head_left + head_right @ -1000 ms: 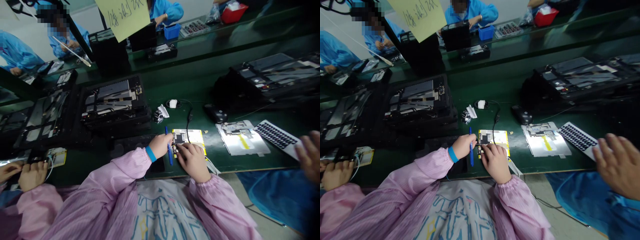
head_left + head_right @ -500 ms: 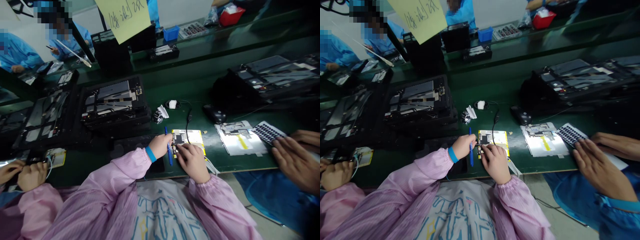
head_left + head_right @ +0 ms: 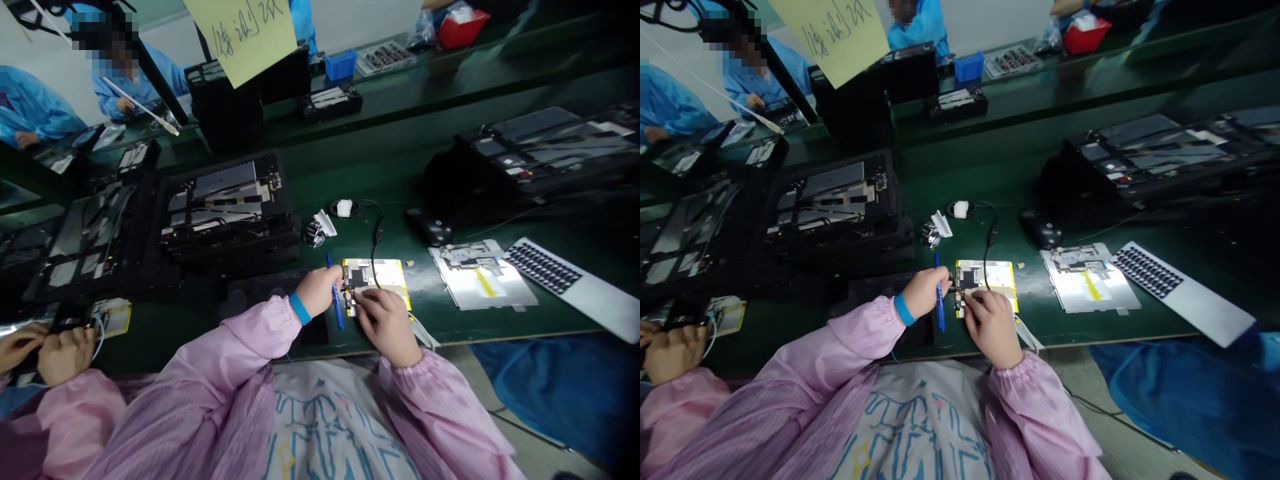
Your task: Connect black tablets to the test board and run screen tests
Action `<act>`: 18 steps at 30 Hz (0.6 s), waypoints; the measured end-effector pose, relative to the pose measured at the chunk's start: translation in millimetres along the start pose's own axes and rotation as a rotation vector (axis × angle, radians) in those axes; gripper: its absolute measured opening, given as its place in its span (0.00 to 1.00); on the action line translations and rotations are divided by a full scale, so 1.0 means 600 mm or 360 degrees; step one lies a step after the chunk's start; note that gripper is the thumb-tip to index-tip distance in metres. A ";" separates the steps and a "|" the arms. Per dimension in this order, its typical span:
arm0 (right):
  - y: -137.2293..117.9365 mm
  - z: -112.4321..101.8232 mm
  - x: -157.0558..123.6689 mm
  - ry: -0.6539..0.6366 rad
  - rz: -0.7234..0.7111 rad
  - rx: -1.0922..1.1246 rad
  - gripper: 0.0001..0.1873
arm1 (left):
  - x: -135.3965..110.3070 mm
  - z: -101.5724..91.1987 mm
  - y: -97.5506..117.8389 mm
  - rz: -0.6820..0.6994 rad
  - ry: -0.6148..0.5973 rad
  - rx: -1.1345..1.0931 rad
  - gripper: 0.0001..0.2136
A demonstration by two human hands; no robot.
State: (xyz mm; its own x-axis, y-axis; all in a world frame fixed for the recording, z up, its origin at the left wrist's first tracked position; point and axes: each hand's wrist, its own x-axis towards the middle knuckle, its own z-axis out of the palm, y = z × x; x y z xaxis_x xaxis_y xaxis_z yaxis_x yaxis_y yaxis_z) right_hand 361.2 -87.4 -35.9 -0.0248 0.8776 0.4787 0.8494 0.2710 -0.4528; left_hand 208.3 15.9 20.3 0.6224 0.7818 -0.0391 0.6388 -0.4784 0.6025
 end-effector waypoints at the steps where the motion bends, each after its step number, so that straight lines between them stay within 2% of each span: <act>1: 0.000 0.000 0.000 -0.0002 -0.0004 0.0000 0.10 | 0.000 0.000 0.001 -0.0002 -0.0003 -0.0004 0.08; 12: -0.002 -0.001 0.002 0.0030 0.0038 0.0059 0.06 | 0.000 -0.001 0.006 -0.0037 -0.0087 0.0198 0.08; 18: -0.003 0.000 0.002 -0.0014 0.0015 -0.0023 0.13 | 0.000 0.000 0.004 -0.0033 -0.0089 0.0184 0.07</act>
State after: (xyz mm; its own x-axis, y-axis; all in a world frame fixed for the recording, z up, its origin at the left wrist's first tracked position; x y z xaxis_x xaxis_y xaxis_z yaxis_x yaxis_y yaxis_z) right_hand 359.6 -86.8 -34.1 -0.0213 0.8837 0.4675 0.8572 0.2568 -0.4463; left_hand 209.7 14.7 21.4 0.6307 0.7700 -0.0965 0.6975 -0.5080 0.5054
